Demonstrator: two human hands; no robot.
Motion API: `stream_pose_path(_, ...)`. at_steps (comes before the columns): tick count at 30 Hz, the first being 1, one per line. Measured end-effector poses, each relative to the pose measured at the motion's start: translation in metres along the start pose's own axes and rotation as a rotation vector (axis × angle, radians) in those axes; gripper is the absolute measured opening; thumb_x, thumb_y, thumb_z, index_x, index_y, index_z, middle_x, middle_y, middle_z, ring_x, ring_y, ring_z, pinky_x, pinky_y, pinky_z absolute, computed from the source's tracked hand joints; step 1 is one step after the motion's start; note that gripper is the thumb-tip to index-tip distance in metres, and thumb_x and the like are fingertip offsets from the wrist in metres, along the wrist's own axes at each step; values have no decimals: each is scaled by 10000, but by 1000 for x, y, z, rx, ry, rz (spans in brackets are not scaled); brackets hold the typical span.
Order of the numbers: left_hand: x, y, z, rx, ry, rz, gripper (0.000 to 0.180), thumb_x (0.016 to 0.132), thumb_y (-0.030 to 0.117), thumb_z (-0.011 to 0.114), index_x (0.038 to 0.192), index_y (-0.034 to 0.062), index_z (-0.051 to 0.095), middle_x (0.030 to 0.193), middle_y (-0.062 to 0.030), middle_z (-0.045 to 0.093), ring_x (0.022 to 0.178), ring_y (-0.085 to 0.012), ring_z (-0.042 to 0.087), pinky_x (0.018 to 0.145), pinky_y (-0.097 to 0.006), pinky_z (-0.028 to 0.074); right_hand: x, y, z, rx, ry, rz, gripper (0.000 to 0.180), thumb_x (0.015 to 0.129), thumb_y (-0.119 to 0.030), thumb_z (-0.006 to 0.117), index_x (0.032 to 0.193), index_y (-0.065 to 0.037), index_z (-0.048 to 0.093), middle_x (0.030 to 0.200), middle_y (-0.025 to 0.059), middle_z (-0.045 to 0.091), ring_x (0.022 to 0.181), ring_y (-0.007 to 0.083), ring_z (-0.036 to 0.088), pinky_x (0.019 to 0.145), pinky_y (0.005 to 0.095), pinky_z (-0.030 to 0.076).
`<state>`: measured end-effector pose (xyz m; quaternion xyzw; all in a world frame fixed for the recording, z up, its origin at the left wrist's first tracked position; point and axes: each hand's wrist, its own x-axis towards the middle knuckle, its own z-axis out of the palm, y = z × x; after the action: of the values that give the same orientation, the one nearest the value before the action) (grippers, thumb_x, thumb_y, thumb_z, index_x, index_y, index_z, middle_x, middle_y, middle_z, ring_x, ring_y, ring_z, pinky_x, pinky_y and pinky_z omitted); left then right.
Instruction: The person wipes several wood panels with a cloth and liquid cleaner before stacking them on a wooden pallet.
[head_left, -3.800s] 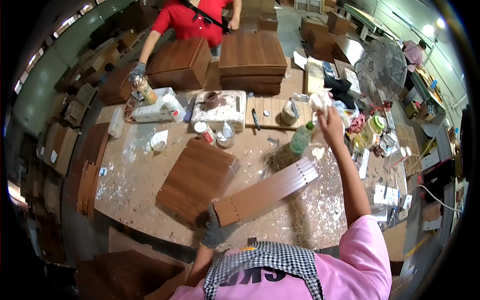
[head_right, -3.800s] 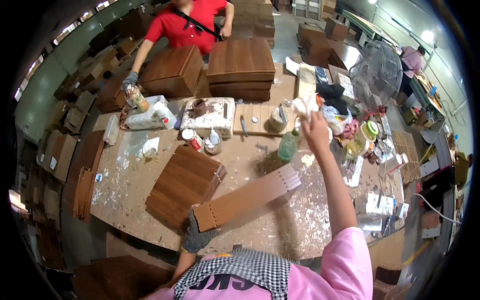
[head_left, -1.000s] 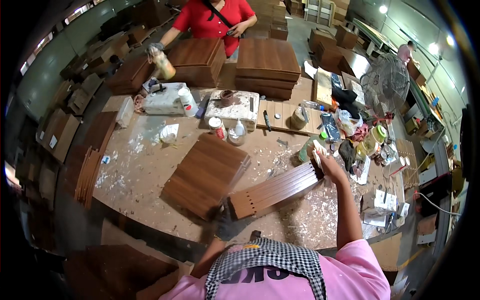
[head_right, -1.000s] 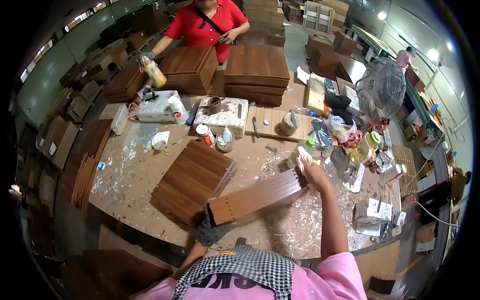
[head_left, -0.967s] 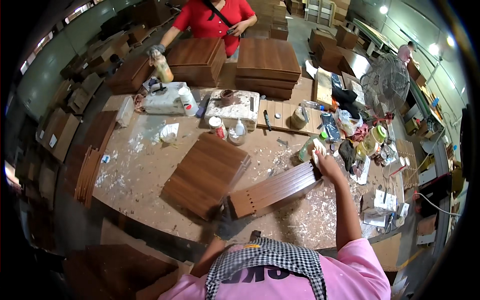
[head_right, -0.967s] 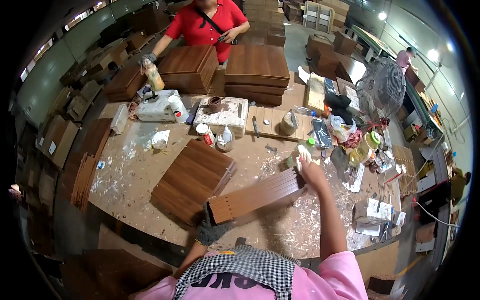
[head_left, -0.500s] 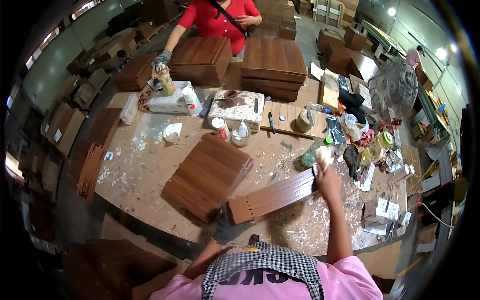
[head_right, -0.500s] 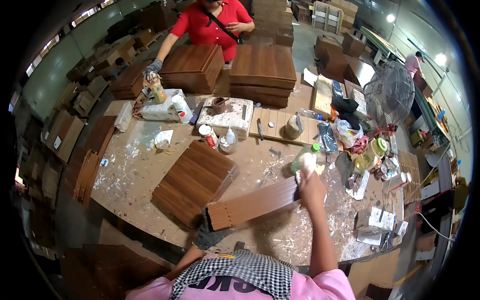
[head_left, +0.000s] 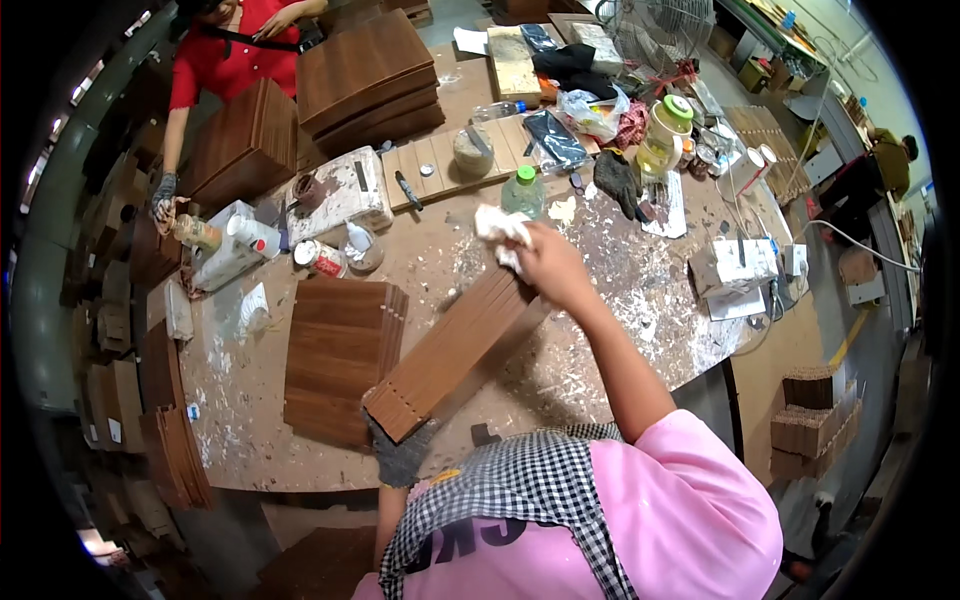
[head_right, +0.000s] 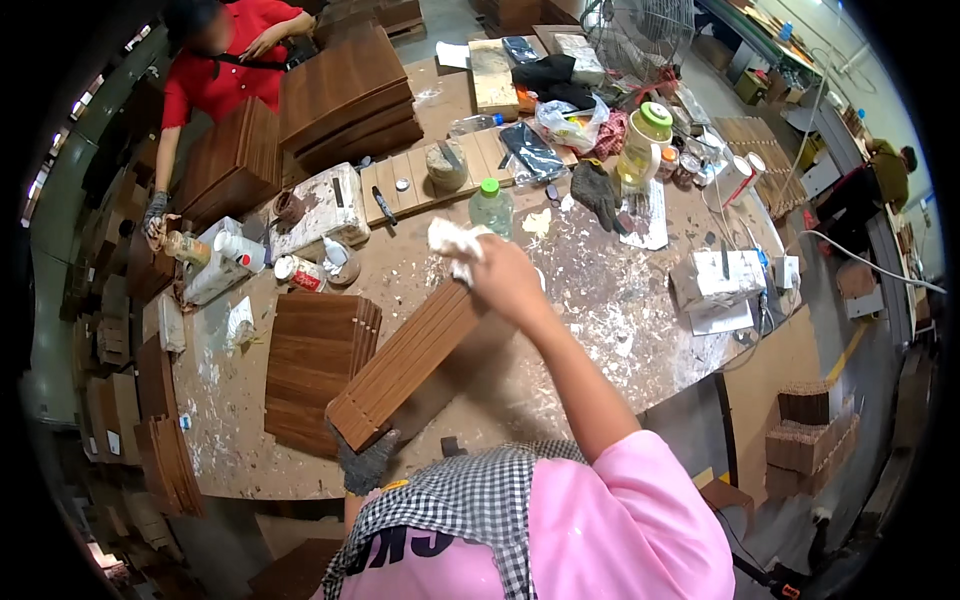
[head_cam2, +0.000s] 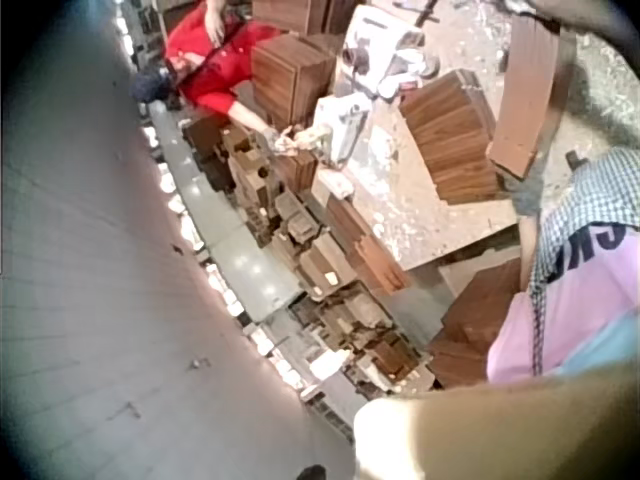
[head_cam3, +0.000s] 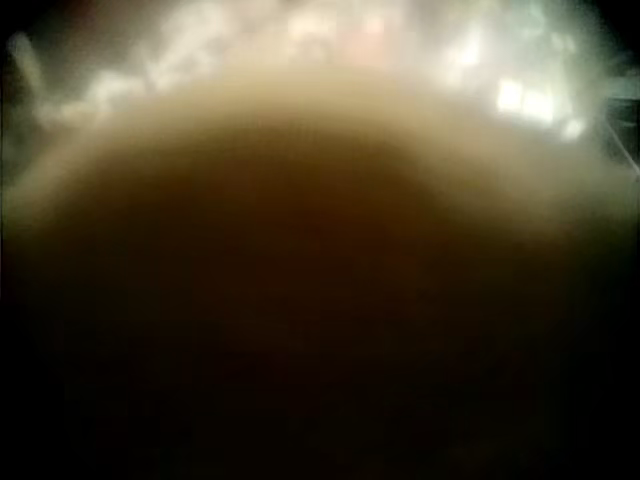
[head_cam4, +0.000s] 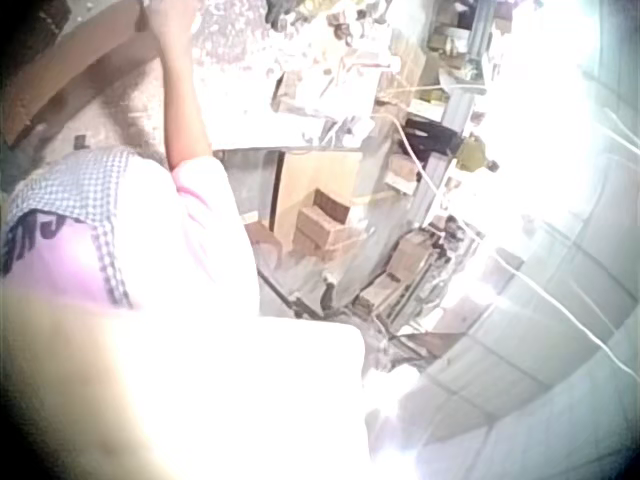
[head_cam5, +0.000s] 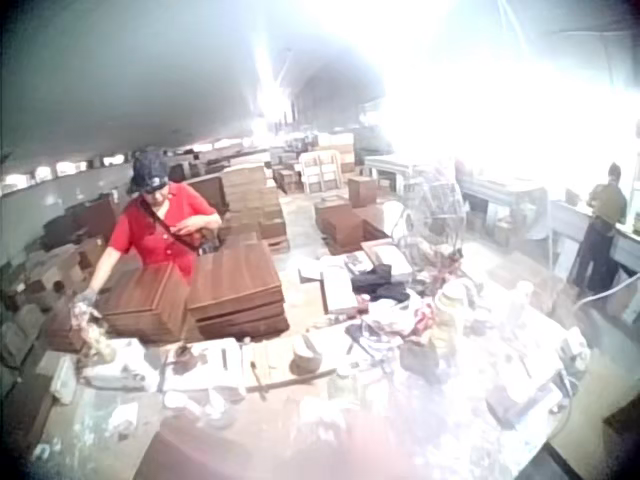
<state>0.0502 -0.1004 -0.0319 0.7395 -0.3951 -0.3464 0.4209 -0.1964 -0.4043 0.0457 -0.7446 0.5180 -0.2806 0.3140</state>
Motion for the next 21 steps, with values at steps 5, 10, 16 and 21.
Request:
stream_pose_path(5, 5, 30, 7, 62, 28, 288, 1053, 655, 105, 893, 1433, 38, 185, 1310, -168, 453, 1174, -272, 485, 1030, -398, 414, 20, 123, -9, -18, -208, 440, 451, 973, -430, 501, 1153, -51, 666, 962, 217, 711, 896, 366, 685, 806, 433, 514)
stream_pose_path(10, -4, 14, 2, 103, 3, 188, 1064, 661, 124, 893, 1439, 40, 172, 1300, -160, 467, 1176, -270, 490, 1033, -396, 411, 66, 116, -58, 154, 530, 18, 408, 1007, -351, 513, 1154, 15, 615, 1012, 192, 676, 907, 305, 652, 824, 378, 488)
stream_pose_path(16, -1, 15, -2, 152, -22, 163, 1078, 667, 147, 894, 1447, 43, 157, 1289, -151, 482, 1178, -268, 497, 1038, -394, 407, 137, 93, -18, -205, 214, -294, 425, 927, -452, 590, 939, -33, 662, 881, 162, 657, 833, 360, 631, 714, 469, 522)
stream_pose_path(21, -3, 13, -2, 186, -13, 144, 1090, 672, 167, 895, 1453, 45, 144, 1279, -144, 496, 1179, -266, 503, 1041, -392, 404, 142, 96, 5, -303, 373, -488, 406, 922, -460, 603, 930, -57, 651, 886, 117, 641, 804, 320, 609, 711, 411, 503)
